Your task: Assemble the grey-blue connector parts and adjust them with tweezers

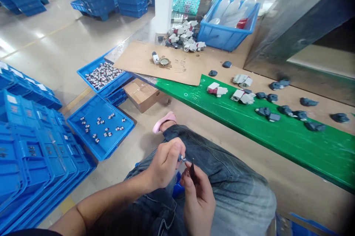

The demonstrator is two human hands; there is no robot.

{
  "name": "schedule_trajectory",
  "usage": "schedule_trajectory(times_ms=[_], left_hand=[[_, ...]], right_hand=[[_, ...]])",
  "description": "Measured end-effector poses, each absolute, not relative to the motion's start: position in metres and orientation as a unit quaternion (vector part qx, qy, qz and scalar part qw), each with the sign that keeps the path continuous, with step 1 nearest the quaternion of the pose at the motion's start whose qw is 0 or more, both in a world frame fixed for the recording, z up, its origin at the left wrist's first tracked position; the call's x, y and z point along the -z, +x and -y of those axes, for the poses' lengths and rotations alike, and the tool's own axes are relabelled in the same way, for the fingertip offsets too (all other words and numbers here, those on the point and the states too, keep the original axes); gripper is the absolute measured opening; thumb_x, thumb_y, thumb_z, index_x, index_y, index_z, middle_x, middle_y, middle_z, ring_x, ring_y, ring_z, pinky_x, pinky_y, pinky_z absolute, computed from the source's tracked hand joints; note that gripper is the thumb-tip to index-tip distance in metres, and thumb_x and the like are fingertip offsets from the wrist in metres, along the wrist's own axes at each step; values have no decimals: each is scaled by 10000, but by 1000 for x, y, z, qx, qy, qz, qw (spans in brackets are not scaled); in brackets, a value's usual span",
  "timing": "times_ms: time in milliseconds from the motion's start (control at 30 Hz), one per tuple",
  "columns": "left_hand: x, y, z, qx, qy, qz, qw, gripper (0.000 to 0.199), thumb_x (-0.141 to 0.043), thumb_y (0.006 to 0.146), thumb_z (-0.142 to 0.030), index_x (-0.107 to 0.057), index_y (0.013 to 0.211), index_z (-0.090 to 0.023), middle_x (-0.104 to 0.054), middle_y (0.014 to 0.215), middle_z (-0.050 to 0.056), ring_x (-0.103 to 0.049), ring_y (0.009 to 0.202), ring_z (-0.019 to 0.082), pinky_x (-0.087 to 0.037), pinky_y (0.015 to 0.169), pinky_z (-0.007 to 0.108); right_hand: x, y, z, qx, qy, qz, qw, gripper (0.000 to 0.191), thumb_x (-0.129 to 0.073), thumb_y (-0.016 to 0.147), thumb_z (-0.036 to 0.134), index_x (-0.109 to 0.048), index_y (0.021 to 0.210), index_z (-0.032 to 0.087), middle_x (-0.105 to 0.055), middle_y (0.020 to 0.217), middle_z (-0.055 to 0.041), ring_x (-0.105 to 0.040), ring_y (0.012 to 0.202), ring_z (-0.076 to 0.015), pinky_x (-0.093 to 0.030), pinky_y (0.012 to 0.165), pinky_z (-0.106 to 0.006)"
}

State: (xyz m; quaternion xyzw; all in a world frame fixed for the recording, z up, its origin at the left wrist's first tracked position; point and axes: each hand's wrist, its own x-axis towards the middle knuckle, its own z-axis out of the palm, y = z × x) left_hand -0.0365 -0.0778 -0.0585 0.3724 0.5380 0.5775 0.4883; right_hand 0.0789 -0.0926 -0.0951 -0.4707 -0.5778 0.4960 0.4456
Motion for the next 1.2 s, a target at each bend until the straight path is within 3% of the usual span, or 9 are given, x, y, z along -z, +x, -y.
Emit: schedule_trajectory(times_ms=[200, 867, 1200], left_hand=[[57, -36, 78, -572, 397, -535, 479, 377, -272, 891, -433, -403, 656, -169, -380, 546, -38, -361, 470, 77, -306, 482, 219], [57, -35, 80, -525, 457, -544, 467, 362, -255, 907, -349, -406, 635, -164, -400, 560, -31, -383, 530, 86, -305, 548, 223], [62, -35, 83, -511, 464, -560, 458, 444, -188, 897, -450, -406, 631, -170, -374, 529, -34, -364, 508, 97, -281, 523, 233]], right_hand=[[92, 86, 83, -440, -474, 626, 436, 163, -608, 749, 265, -635, 897, 204, -599, 806, -48, -549, 721, -175, -450, 643, -306], [85, 89, 79, -426, -463, 656, 418, 94, -569, 779, 260, -594, 732, 183, -572, 652, -5, -517, 579, -127, -418, 530, -228], [76, 89, 73, -436, -460, 683, 363, 129, -551, 792, 282, -632, 758, 187, -581, 643, -9, -518, 568, -128, -410, 528, -225]])
